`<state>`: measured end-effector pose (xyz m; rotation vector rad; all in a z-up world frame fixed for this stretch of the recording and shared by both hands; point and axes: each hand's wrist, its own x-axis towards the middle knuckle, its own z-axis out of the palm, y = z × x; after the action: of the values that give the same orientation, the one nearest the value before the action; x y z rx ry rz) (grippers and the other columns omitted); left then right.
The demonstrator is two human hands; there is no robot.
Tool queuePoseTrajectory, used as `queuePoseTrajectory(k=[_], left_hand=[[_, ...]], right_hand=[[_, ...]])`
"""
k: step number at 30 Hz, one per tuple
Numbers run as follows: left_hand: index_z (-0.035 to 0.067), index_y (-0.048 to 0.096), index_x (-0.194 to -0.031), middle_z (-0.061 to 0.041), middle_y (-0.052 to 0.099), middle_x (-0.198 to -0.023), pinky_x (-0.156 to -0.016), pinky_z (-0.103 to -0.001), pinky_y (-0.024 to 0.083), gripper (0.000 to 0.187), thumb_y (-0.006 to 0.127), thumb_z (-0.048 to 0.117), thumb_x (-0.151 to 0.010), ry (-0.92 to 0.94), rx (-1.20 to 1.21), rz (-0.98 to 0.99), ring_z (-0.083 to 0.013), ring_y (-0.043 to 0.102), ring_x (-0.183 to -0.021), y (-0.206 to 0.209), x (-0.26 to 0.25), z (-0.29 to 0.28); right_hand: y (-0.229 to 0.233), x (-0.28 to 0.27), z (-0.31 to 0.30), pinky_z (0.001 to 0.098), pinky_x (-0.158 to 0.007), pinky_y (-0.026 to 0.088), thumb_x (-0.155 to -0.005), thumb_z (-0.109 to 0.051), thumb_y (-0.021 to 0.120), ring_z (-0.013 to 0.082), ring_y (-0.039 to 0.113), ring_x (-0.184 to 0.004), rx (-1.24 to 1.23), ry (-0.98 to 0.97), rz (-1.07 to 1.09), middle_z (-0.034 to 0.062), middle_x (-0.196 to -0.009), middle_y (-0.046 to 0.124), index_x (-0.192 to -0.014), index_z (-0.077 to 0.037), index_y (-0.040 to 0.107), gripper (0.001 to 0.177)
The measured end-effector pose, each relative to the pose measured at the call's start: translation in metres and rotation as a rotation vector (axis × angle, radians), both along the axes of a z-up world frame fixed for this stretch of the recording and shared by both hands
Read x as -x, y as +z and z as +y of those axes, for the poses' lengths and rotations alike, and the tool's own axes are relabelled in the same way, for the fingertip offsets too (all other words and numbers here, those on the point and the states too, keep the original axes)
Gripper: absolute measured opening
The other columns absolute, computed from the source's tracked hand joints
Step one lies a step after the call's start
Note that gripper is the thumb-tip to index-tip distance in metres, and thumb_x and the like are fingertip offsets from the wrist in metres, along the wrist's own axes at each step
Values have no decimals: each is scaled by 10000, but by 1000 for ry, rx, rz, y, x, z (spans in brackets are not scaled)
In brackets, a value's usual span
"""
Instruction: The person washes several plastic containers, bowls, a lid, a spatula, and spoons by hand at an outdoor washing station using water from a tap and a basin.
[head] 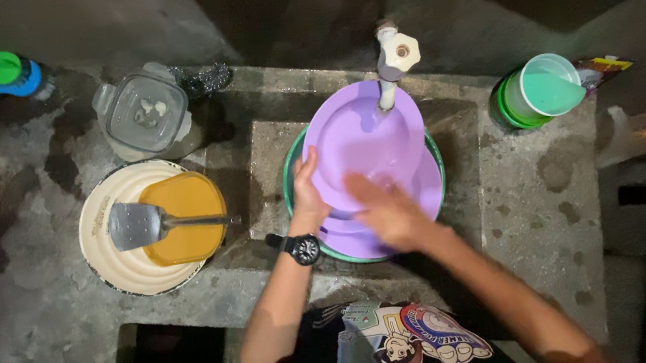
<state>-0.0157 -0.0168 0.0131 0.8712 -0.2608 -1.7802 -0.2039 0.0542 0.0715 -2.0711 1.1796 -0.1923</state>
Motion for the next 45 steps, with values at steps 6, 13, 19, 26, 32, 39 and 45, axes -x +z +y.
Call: queuePoseTrajectory(k=[6, 13, 19, 26, 32, 39, 45], left_hand=[[-36, 612, -1315, -167, 668, -1256, -1016, -382, 503, 533, 622, 387, -990, 39, 81, -172, -256, 640, -1156, 32, 6, 8], [4, 530, -1421, -164, 600, -1399, -1075, -393, 470, 693, 441, 554, -1010, 88, -56, -43, -256, 581, -1278, 42, -4, 26], [-10, 485, -1446, -210, 596, -1401, -1066, -471, 487, 713, 334, 573, -1066, 110, 80, -302, -323, 594, -1280, 27, -31, 61], [250, 238, -1444, -92, 461, -1526, -1089, -487, 462, 496, 477, 266, -1010, 715, -52, -173, -358, 581, -1289, 25, -80, 77], [-3, 443, -1390, -198, 582, -1373, -1111, -443, 475, 375, 390, 125, -1041, 877, 71, -97, -276, 662, -1216, -28, -126, 81], [60, 443, -1323, -72, 550, -1100, -834, -382, 505, 256, 470, 110, -1073, 1086, 0, -250, -179, 583, -906, 4, -219, 105], [112, 389, -1456, -120, 545, -1412, -1029, -409, 506, 428, 515, 127, -1047, 1060, 38, -260, -241, 612, -1207, 32, -321, 110]], right_hand=[[15, 41, -23, 544, -1230, 184, -940, -282, 671, 494, 160, -1516, 369, -472, 234, 356, -1613, 185, -1538, -36, 323, 735], [-13, 54, -15, 431, -947, 585, -825, 46, 655, 348, 650, -1151, -227, -891, -774, 250, -1324, 597, -1503, 55, 364, 738], [-94, 87, 1, 294, -451, 555, -891, 20, 601, 247, 689, -577, -1098, -1103, -1169, 216, -888, 681, -1265, 13, 528, 381], [-50, 29, -5, 209, -389, 529, -881, 50, 593, 132, 671, -522, -1133, -779, -1291, 139, -883, 714, -1317, 100, 604, 438], [56, -72, -21, 325, -720, 638, -771, 148, 600, 236, 747, -820, -769, -943, -870, 197, -1120, 712, -1451, 48, 461, 701], [49, -149, -20, 305, -678, 592, -790, 184, 592, 203, 714, -796, -611, -783, -795, 161, -1088, 701, -1483, 20, 477, 722], [-8, -219, -24, 267, -737, 562, -782, 151, 576, 166, 668, -939, -393, -601, -750, 105, -1207, 647, -1463, 9, 474, 703]])
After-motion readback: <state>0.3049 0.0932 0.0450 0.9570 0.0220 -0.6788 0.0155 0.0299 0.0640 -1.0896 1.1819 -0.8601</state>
